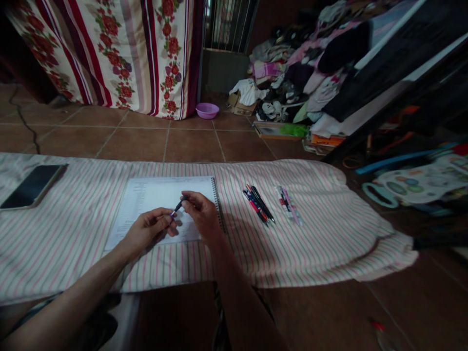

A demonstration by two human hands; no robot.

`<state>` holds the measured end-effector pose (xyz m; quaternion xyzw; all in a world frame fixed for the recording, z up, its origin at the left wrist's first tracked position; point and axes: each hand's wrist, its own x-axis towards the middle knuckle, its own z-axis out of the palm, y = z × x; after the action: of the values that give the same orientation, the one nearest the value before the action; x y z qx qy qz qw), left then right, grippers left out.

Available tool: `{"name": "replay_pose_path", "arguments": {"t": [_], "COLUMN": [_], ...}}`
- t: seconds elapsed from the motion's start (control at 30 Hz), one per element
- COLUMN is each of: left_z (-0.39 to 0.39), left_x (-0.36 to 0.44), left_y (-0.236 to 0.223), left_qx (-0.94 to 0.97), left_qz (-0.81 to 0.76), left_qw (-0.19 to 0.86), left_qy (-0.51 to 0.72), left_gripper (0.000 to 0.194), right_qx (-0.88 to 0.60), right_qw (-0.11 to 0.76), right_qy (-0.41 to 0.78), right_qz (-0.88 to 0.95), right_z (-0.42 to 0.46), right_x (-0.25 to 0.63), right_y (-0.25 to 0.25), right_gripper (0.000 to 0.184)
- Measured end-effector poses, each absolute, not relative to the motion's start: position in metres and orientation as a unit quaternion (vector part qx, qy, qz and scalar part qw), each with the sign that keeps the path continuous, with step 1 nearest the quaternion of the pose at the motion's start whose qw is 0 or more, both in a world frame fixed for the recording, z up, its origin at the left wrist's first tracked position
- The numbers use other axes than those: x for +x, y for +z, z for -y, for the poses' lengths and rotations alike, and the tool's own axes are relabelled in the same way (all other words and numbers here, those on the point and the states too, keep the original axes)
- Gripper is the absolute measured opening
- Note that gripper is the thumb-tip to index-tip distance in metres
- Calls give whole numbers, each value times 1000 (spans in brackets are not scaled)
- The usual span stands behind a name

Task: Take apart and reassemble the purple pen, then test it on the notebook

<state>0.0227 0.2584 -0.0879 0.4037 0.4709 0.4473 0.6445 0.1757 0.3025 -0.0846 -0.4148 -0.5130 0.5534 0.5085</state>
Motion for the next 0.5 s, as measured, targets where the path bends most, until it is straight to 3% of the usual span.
{"name": "replay_pose_path", "arguments": {"t": [0.5], "left_z": [-259], "left_x": [23], "left_y": [-88], "left_qx": [394], "left_qz": [-466], "left_qw": [639], "left_qy": [469], "left_gripper": [26], "right_qx": [-417], "right_qw": [509], "right_qy": [548], "right_qz": [517], "right_z": [-303], "right_x": [175], "right_y": [-88], "right_gripper": [26]}}
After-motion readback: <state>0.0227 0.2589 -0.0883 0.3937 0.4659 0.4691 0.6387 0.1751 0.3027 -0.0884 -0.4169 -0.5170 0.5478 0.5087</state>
